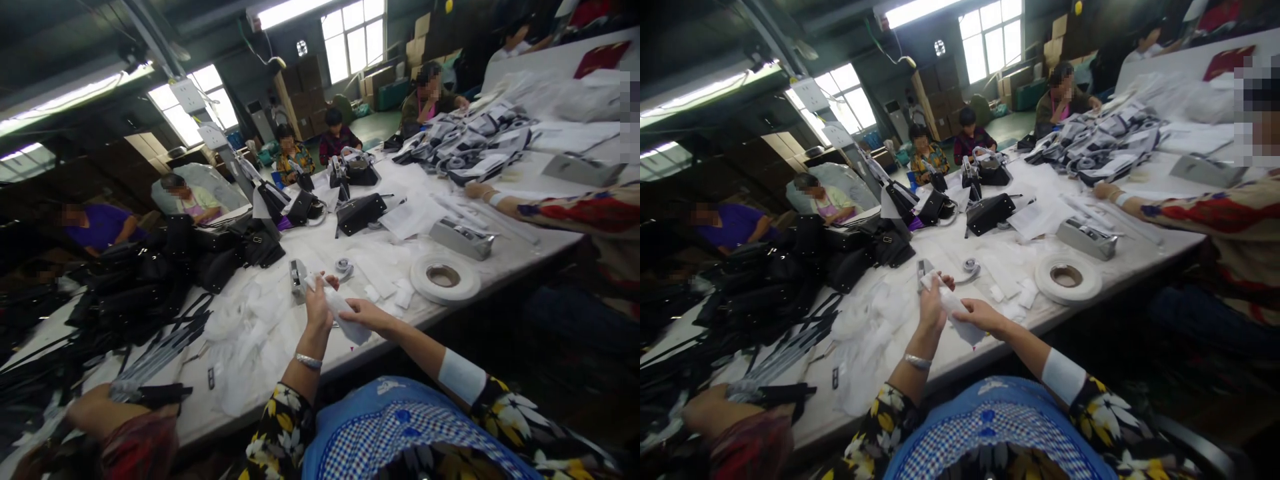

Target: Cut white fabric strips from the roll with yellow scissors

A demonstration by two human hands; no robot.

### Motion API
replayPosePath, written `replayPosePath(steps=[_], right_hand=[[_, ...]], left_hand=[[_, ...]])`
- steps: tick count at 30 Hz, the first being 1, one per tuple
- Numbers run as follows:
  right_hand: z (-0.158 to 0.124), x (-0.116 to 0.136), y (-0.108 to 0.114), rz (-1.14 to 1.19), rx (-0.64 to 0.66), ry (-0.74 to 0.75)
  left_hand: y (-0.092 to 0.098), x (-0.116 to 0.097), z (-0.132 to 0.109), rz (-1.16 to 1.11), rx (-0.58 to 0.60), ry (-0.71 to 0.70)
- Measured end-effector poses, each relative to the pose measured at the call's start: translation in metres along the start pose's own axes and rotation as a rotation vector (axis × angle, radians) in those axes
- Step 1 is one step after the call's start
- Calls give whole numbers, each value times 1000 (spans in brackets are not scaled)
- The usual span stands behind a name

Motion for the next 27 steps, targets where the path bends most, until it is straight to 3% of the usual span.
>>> replayPosePath(steps=[2,6,12,16,19,23,27], right_hand=[[-3,-6,6,57,-12,-65],[-10,-14,21,91,82,-161],[-7,-15,65,-89,70,-197],[-2,-18,91,-240,195,-295],[9,-27,98,-346,249,-353],[36,-50,90,-517,252,-392],[69,-74,73,-611,267,-398]], left_hand=[[-2,5,3,-70,-60,56],[-2,18,6,-162,-158,107],[17,36,2,-126,-171,149],[56,41,-4,6,-102,260],[94,45,-8,167,-12,391],[144,48,-5,405,135,541],[186,43,15,622,325,603]])
Point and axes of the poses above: each hand's wrist, its own z-axis towards the middle knuckle, its own y-axis out of the back of the hand, x = y × z, the point moved 1 cm from there along z, towards the middle knuckle, and after that the axes turned 12 degrees about -y, right-handed, at the moved point
